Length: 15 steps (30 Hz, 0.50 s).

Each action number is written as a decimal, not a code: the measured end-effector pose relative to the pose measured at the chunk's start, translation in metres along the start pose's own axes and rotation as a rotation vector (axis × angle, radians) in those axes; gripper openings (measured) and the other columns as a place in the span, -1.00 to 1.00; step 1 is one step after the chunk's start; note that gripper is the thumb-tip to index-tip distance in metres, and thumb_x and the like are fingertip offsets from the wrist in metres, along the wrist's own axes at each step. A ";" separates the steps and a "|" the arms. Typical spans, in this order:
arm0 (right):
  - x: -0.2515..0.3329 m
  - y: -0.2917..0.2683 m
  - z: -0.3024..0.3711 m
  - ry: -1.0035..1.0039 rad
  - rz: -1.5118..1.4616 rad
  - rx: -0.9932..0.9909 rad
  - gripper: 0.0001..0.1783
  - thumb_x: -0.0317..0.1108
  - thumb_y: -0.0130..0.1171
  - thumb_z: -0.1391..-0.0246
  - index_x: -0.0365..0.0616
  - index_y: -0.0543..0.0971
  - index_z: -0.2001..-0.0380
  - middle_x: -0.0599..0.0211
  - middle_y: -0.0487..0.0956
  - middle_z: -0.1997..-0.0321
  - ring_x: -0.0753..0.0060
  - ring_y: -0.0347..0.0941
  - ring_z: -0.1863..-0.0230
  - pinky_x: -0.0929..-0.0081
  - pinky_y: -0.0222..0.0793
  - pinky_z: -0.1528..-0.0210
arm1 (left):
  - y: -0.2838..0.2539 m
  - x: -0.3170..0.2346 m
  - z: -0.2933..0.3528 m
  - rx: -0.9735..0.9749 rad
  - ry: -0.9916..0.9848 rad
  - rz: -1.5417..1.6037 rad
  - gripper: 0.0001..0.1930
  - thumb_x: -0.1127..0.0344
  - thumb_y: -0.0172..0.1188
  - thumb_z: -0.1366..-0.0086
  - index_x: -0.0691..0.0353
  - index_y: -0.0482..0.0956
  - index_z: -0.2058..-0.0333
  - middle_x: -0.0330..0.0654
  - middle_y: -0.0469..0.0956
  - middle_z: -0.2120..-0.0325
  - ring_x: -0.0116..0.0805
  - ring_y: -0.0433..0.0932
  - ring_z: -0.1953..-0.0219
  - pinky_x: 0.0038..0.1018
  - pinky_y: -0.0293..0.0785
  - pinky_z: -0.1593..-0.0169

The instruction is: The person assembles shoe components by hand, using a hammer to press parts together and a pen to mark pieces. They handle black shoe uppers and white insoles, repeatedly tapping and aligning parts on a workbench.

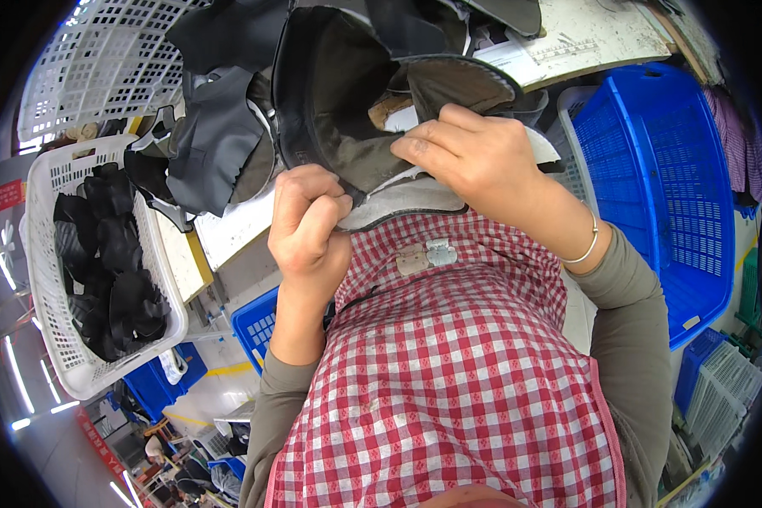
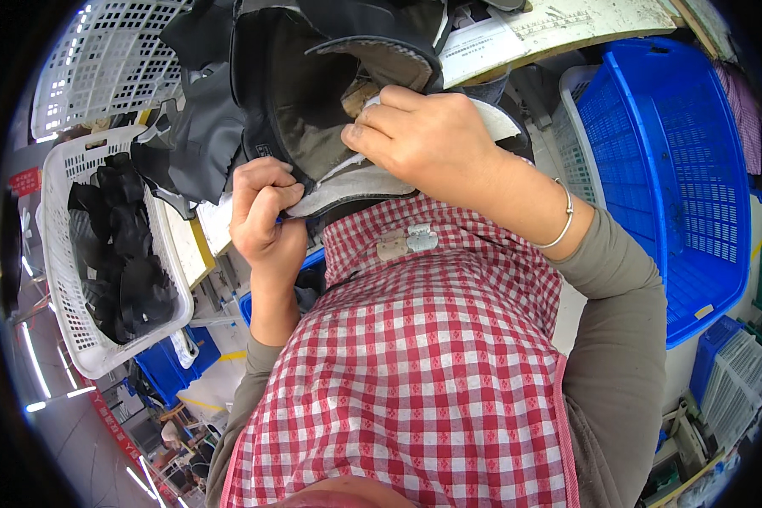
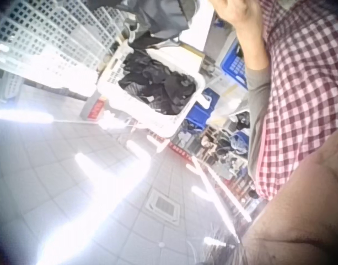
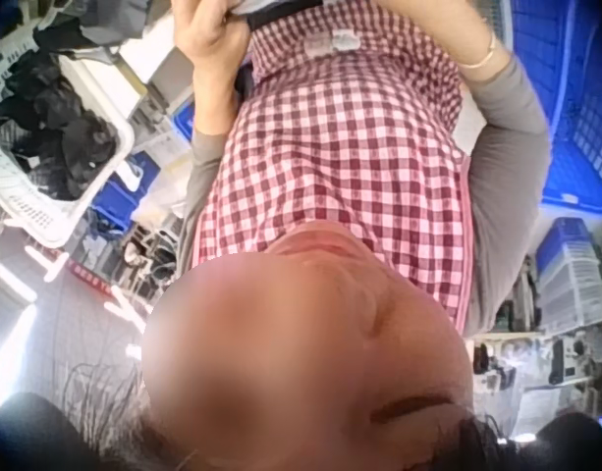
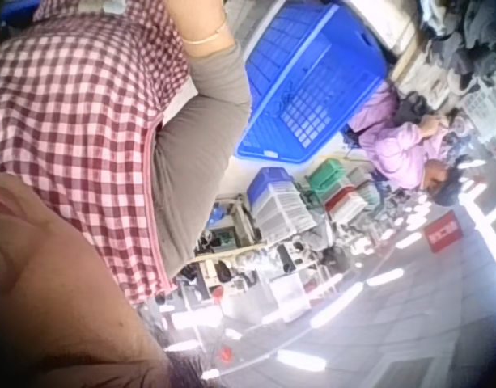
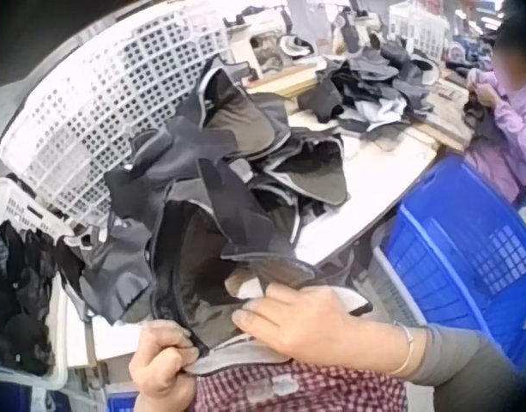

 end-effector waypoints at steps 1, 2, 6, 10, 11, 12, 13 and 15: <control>0.000 0.001 0.003 0.014 0.015 -0.029 -0.75 -0.38 0.33 0.16 -0.01 0.71 0.30 0.57 0.65 0.33 0.53 0.58 0.27 0.63 0.54 0.39 | 0.004 0.004 0.004 0.003 -0.008 -0.001 -0.68 0.72 0.08 0.40 0.38 0.46 0.50 -0.07 0.45 0.41 -0.07 0.50 0.31 -0.30 0.45 0.24; 0.000 0.003 0.005 0.006 0.005 -0.030 -0.74 -0.38 0.33 0.16 -0.01 0.71 0.29 0.56 0.65 0.32 0.53 0.58 0.26 0.63 0.55 0.39 | 0.006 0.006 0.008 -0.009 0.002 0.010 -0.68 0.72 0.08 0.40 0.39 0.45 0.51 -0.06 0.45 0.41 -0.07 0.50 0.32 -0.30 0.45 0.25; 0.000 0.010 0.007 -0.033 -0.050 -0.041 -0.70 -0.39 0.33 0.16 -0.02 0.71 0.24 0.55 0.67 0.29 0.53 0.59 0.24 0.64 0.56 0.37 | 0.017 0.023 0.017 0.040 -0.090 -0.120 -0.53 0.77 0.14 0.37 0.36 0.63 0.33 -0.12 0.48 0.39 -0.19 0.50 0.30 -0.36 0.48 0.22; 0.000 0.017 0.007 -0.067 -0.107 -0.042 -0.62 -0.43 0.33 0.15 -0.04 0.74 0.15 0.48 0.71 0.20 0.50 0.58 0.35 0.63 0.55 0.41 | 0.013 0.019 0.018 0.021 0.001 -0.134 -0.46 0.66 0.20 0.43 0.36 0.72 0.28 -0.12 0.41 0.46 -0.13 0.48 0.37 -0.30 0.42 0.31; 0.001 0.015 0.008 -0.081 -0.125 -0.067 -0.62 -0.42 0.33 0.14 -0.04 0.74 0.14 0.47 0.72 0.18 0.50 0.58 0.35 0.63 0.55 0.42 | 0.009 0.017 0.018 -0.009 0.021 -0.128 -0.50 0.57 0.24 0.42 0.36 0.73 0.31 -0.14 0.40 0.49 -0.14 0.46 0.39 -0.30 0.40 0.32; 0.002 0.014 0.009 -0.091 -0.141 -0.075 -0.63 -0.42 0.33 0.13 -0.04 0.74 0.14 0.46 0.72 0.17 0.50 0.59 0.36 0.62 0.55 0.42 | 0.008 0.014 0.018 -0.017 0.057 -0.122 -0.51 0.55 0.25 0.42 0.37 0.73 0.32 -0.15 0.39 0.50 -0.15 0.46 0.39 -0.31 0.40 0.33; 0.002 0.012 0.010 -0.096 -0.158 -0.087 -0.63 -0.41 0.34 0.11 -0.04 0.74 0.13 0.46 0.72 0.15 0.50 0.59 0.36 0.62 0.54 0.43 | 0.006 0.013 0.018 -0.025 0.069 -0.120 -0.52 0.52 0.25 0.42 0.37 0.73 0.32 -0.15 0.39 0.51 -0.15 0.46 0.39 -0.31 0.40 0.33; 0.002 0.008 0.011 -0.111 -0.159 -0.093 -0.65 -0.40 0.34 0.09 -0.03 0.74 0.14 0.47 0.73 0.17 0.52 0.59 0.38 0.64 0.52 0.46 | 0.004 0.009 0.019 -0.042 0.111 -0.123 -0.53 0.44 0.26 0.40 0.37 0.74 0.33 -0.15 0.40 0.52 -0.17 0.46 0.40 -0.32 0.39 0.34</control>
Point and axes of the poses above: each hand's wrist, its own z-axis away from the middle knuckle, its own y-axis out of the palm, x = y × z, the point moved 9 cm from there along -z, towards the middle knuckle
